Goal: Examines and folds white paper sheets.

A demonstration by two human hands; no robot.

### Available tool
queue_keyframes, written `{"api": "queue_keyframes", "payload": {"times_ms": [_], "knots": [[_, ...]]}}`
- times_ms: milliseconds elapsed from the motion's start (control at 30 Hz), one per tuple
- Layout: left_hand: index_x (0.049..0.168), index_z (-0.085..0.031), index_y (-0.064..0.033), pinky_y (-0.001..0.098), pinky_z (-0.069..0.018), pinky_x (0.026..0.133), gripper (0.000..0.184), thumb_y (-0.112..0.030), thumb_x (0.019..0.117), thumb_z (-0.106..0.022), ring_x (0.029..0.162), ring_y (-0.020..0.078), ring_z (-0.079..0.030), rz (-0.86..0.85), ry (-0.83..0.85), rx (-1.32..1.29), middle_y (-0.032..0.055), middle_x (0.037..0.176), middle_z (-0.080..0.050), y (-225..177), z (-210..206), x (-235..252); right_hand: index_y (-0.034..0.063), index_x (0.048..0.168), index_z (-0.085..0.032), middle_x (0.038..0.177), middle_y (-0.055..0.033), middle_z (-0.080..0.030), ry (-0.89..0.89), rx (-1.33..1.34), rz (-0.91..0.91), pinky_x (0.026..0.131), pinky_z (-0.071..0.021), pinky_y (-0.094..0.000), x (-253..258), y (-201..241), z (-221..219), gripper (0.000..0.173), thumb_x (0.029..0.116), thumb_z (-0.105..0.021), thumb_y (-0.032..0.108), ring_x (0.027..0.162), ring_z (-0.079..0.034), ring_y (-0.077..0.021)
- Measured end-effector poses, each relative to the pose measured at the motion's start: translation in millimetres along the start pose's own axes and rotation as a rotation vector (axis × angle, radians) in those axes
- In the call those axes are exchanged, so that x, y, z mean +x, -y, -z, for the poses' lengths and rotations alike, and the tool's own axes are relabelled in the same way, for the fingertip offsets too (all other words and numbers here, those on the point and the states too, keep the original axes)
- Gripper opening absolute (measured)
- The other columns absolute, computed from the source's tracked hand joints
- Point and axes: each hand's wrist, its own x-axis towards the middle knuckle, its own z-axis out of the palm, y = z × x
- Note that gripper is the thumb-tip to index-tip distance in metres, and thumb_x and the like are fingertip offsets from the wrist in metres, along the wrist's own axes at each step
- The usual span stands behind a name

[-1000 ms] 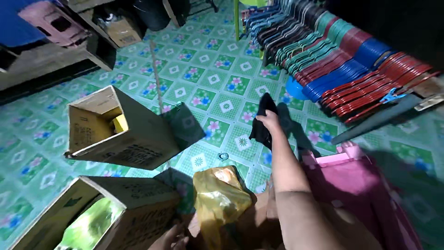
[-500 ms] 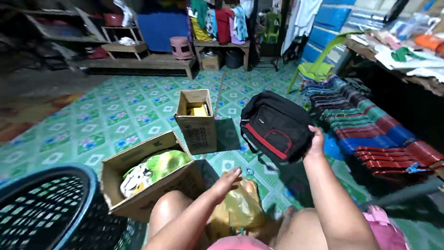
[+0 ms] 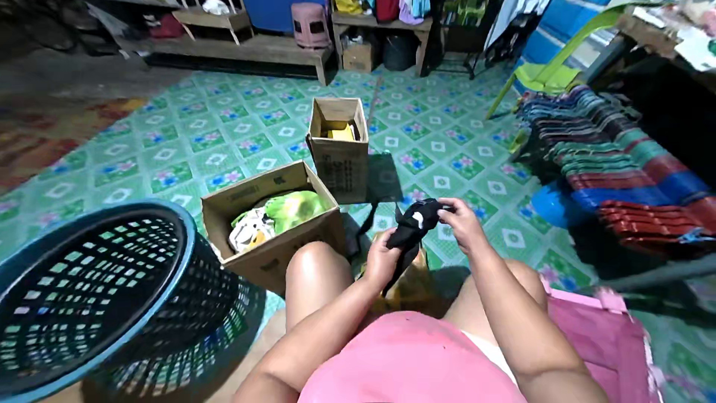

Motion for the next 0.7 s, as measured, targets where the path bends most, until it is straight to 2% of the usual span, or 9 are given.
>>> {"api": "queue_keyframes", "payload": {"times_ms": [33, 100, 200, 267, 333, 400, 500, 600, 700], "knots": [[0.13, -0.063, 0.0001, 0.0331, -0.0533, 0.103, 0.038, -0.006, 0.0929, -0.067, 0.115, 0.0135, -0.065, -0.003, 0.009, 0.039, 0.0114, 0.123, -0.069, 3.7, 1.6, -1.5, 0.0042, 0.131, -0.061, 0.126, -0.0137, -0.066, 0.028, 0.045, 0.044, 0.091, -0.0568, -0.0438, -3.2, -2.2, -7.6, 0.035, 0.0967, -0.065, 0.006, 0.106, -0.066, -0.0225], [0.128, -0.064, -0.0001, 0.0323, -0.0532, 0.103, 0.035, -0.008, 0.0941, -0.066, 0.114, 0.0124, -0.066, -0.007, 0.009, 0.103, 0.0105, 0.121, -0.07, 7.5, 4.7, -1.9, 0.0044, 0.133, -0.061, 0.128, -0.0128, -0.065, 0.039, 0.13, 0.087, 0.092, -0.0567, -0.044, -6.7, -13.6, -16.9, 0.037, 0.0963, -0.064, 0.006, 0.107, -0.066, -0.0225], [0.126, -0.066, -0.0022, 0.0309, -0.0517, 0.104, 0.033, -0.014, 0.0946, -0.067, 0.113, 0.0096, -0.066, 0.022, -0.007, 0.248, 0.0083, 0.118, -0.072, 13.9, 7.4, -0.9, 0.0055, 0.133, -0.059, 0.146, -0.0123, -0.053, 0.069, 0.109, 0.063, 0.092, -0.0565, -0.0431, -4.2, -23.3, -17.0, 0.039, 0.0954, -0.065, 0.012, 0.114, -0.063, -0.0226], [0.126, -0.066, -0.0014, 0.0318, -0.0497, 0.106, 0.035, -0.014, 0.0942, -0.067, 0.116, 0.0118, -0.065, 0.046, -0.005, 0.289, 0.0106, 0.12, -0.071, 22.1, 6.3, 1.5, 0.0049, 0.122, -0.064, 0.154, -0.0136, -0.046, 0.113, -0.027, 0.056, 0.097, -0.0537, -0.0444, -1.2, -22.4, -14.2, 0.03, 0.0937, -0.071, 0.015, 0.126, -0.057, -0.0248], [0.123, -0.068, -0.0013, 0.0321, -0.0495, 0.106, 0.032, -0.014, 0.0932, -0.068, 0.116, 0.0129, -0.064, 0.014, -0.004, 0.296, 0.0112, 0.12, -0.07, 32.1, 3.2, 6.8, 0.0033, 0.111, -0.066, 0.153, -0.0163, -0.047, 0.137, -0.143, 0.071, 0.102, -0.0511, -0.0459, 0.8, -20.1, -13.9, 0.023, 0.0934, -0.073, 0.017, 0.133, -0.052, -0.0269], [0.119, -0.07, -0.0021, 0.0336, -0.049, 0.107, 0.03, -0.013, 0.0919, -0.069, 0.117, 0.0147, -0.064, -0.021, -0.002, 0.327, 0.0118, 0.119, -0.071, 40.1, 0.3, 12.2, 0.0021, 0.11, -0.066, 0.152, -0.0168, -0.048, 0.16, -0.211, 0.068, 0.105, -0.0493, -0.0466, 2.5, -19.0, -14.6, 0.025, 0.0929, -0.074, 0.019, 0.136, -0.05, -0.0275], [0.116, -0.072, -0.0035, 0.0395, -0.0478, 0.108, 0.027, -0.013, 0.0905, -0.069, 0.118, 0.0188, -0.064, -0.073, 0.008, 0.407, 0.0127, 0.118, -0.071, 47.7, -2.4, 18.6, 0.0018, 0.111, -0.063, 0.151, -0.0159, -0.048, 0.188, -0.262, 0.026, 0.103, -0.0502, -0.0464, 4.8, -18.6, -13.8, 0.03, 0.0912, -0.076, 0.021, 0.134, -0.052, -0.0265], [0.112, -0.075, -0.0063, 0.0427, -0.0474, 0.108, 0.024, -0.015, 0.0911, -0.069, 0.116, 0.0215, -0.065, -0.109, 0.016, 0.499, 0.0114, 0.115, -0.073, 51.8, -4.6, 22.4, 0.0015, 0.105, -0.065, 0.147, -0.0162, -0.052, 0.171, -0.417, 0.0, 0.096, -0.0548, -0.0475, 5.8, -14.9, -12.6, 0.026, 0.0901, -0.077, 0.02, 0.125, -0.059, -0.0283], [0.112, -0.076, -0.0085, 0.0432, -0.0445, 0.11, 0.023, -0.015, 0.0912, -0.067, 0.119, 0.0224, -0.063, -0.086, 0.042, 0.561, 0.0101, 0.117, -0.073, 54.1, -7.3, 23.9, -0.0035, 0.099, -0.07, 0.129, -0.0193, -0.065, 0.184, -0.575, 0.019, 0.097, -0.0544, -0.0509, 6.3, -13.7, -11.4, 0.02, 0.0936, -0.071, 0.015, 0.115, -0.065, -0.0311]]}}
